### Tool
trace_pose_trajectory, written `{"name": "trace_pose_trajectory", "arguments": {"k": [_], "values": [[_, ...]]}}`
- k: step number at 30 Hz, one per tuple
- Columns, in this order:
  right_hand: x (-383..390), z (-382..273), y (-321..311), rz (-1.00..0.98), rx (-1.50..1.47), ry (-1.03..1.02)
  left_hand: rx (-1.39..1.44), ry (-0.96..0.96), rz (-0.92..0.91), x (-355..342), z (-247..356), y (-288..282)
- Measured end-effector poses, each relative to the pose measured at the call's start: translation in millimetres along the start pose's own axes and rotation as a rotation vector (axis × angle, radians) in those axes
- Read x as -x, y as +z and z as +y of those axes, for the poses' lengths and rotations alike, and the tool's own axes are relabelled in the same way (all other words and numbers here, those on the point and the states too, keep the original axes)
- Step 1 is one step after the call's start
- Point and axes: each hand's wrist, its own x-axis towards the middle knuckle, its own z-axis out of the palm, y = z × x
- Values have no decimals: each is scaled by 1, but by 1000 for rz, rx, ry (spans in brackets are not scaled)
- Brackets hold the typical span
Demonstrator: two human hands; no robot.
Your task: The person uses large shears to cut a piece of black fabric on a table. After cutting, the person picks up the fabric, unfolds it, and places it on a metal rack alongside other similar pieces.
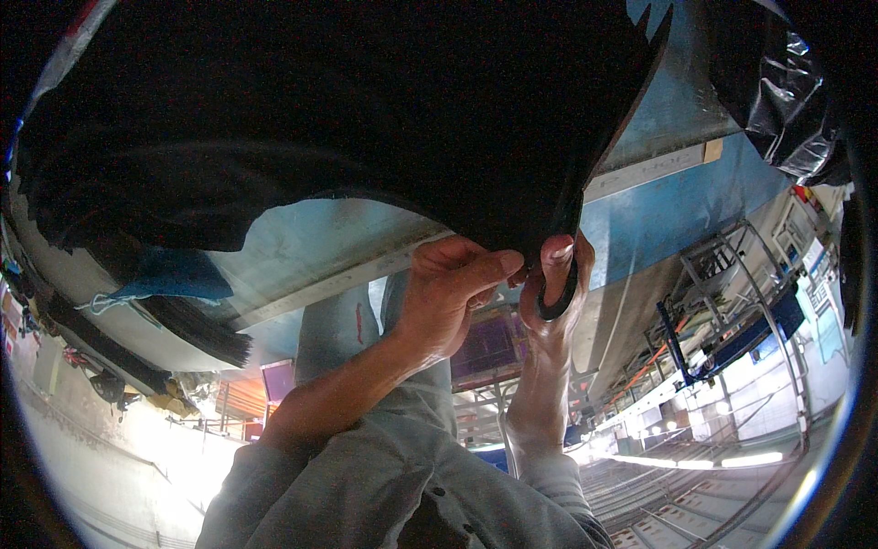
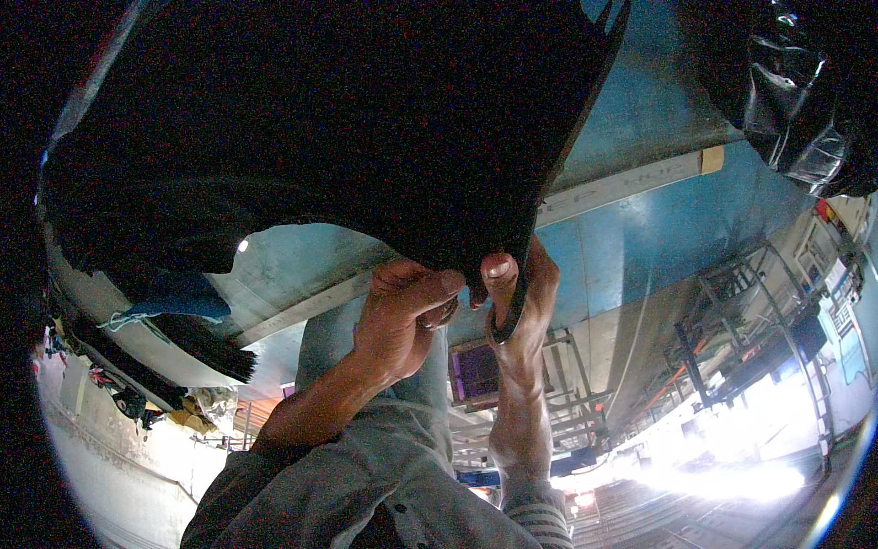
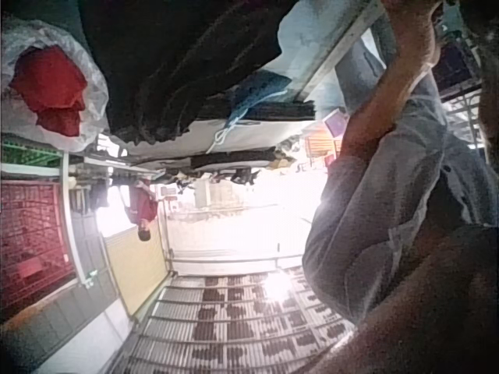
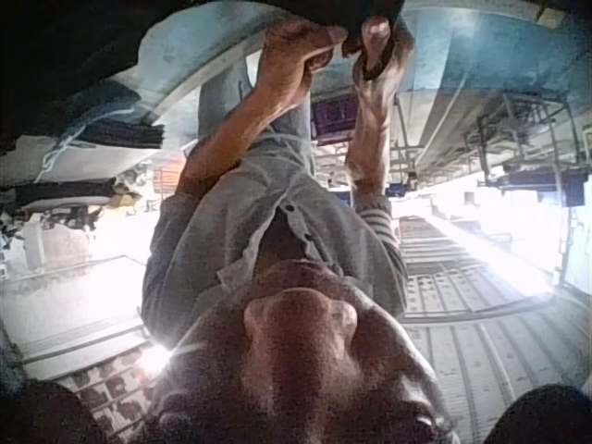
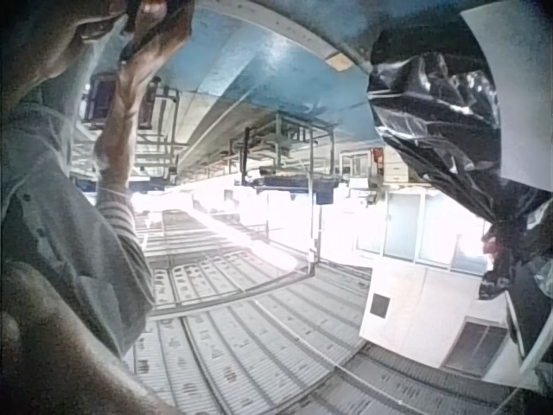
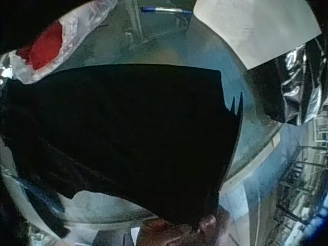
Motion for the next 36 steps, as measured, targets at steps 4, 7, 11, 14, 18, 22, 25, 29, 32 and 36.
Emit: {"name": "trace_pose_trajectory", "arguments": {"k": [4, 7, 11, 14, 18, 22, 25, 29, 32, 36], "values": [[-3, -12, 16, 134, 129, 11, 5, 21, -2, 0, -1, -1], [-2, -8, 15, 199, 142, 54, 17, 17, -11, 0, 0, 0], [-2, -10, 17, 211, 75, 120, 20, 27, -5, -1, -2, -2], [-4, -16, 21, 226, 177, 48, 20, 32, -5, -1, -2, -1], [-3, -15, 21, 237, 131, 94, 50, 21, -8, -1, -2, -1], [-4, -14, 17, 216, 18, 188, 42, 14, 14, -1, -2, 0], [-4, -13, 18, 214, 15, 175, 35, 12, 35, -1, -3, 1], [-4, -13, 17, 213, 22, 160, 41, 4, 16, -1, -1, 1], [-3, -12, 12, 171, -104, 252, 39, 28, 15, -1, -3, 0], [1, -10, 20, 260, -120, 146, 43, 32, -1, -2, -6, -4]]}}
